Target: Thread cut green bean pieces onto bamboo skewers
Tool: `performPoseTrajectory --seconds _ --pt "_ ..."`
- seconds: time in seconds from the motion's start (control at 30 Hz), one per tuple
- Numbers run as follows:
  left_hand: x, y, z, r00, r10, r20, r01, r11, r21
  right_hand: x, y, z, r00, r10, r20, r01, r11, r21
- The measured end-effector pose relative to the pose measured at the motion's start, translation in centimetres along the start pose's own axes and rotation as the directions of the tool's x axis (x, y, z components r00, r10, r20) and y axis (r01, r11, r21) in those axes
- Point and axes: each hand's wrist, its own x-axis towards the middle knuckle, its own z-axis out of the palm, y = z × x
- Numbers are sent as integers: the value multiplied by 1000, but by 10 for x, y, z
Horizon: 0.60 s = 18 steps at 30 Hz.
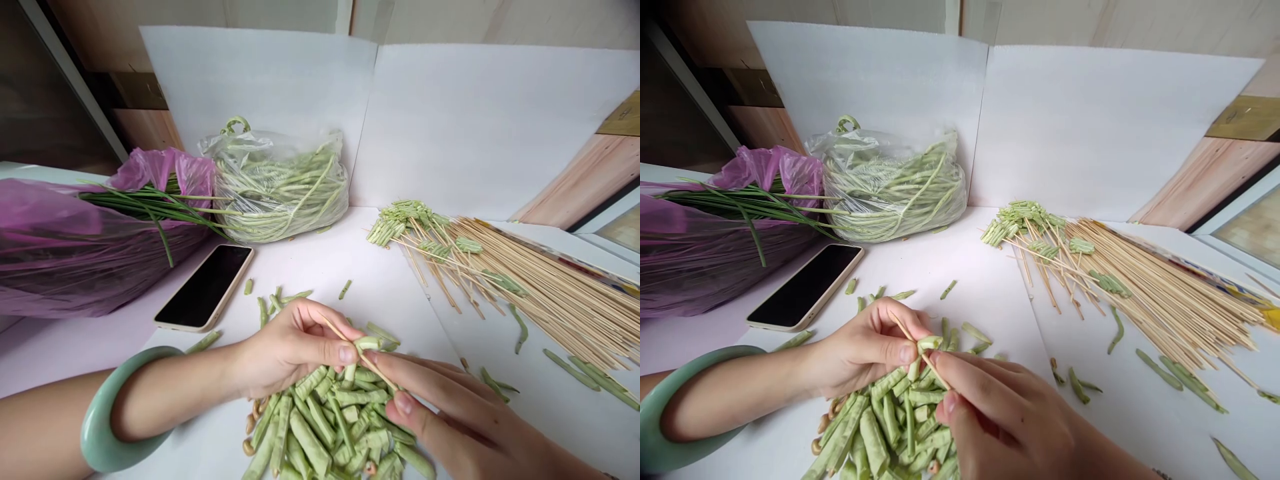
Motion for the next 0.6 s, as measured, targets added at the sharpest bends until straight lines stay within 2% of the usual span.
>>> performPoseTrajectory --seconds 0.07,0.13,0.2,0.27,0.37,0.47,0.6 --pt "1 1 -1 999 33 -3 -33 999 -16 -2 2 1 997 36 -61 -34 999 31" --pt "3 2 -3 997 72 -31 -73 997 -38 -1 3 -2 992 7 -129 -5 1000 18" --pt "5 3 -4 991 106 -87 -111 992 -56 1 5 -6 985 -35 -167 30 999 -32" --pt "7 5 -6 985 123 -119 -132 989 -66 2 5 -10 984 -13 -179 7 1000 -31" --pt "7 6 -7 989 114 -93 -122 989 -80 -1 5 -12 988 29 -149 -21 998 53" --pt "5 6 -5 994 93 -58 -97 992 -75 -5 3 -8 997 41 -72 -37 998 54" --pt "4 4 -3 998 54 -38 -55 998 -19 -4 0 -5 997 16 -74 -8 994 110"
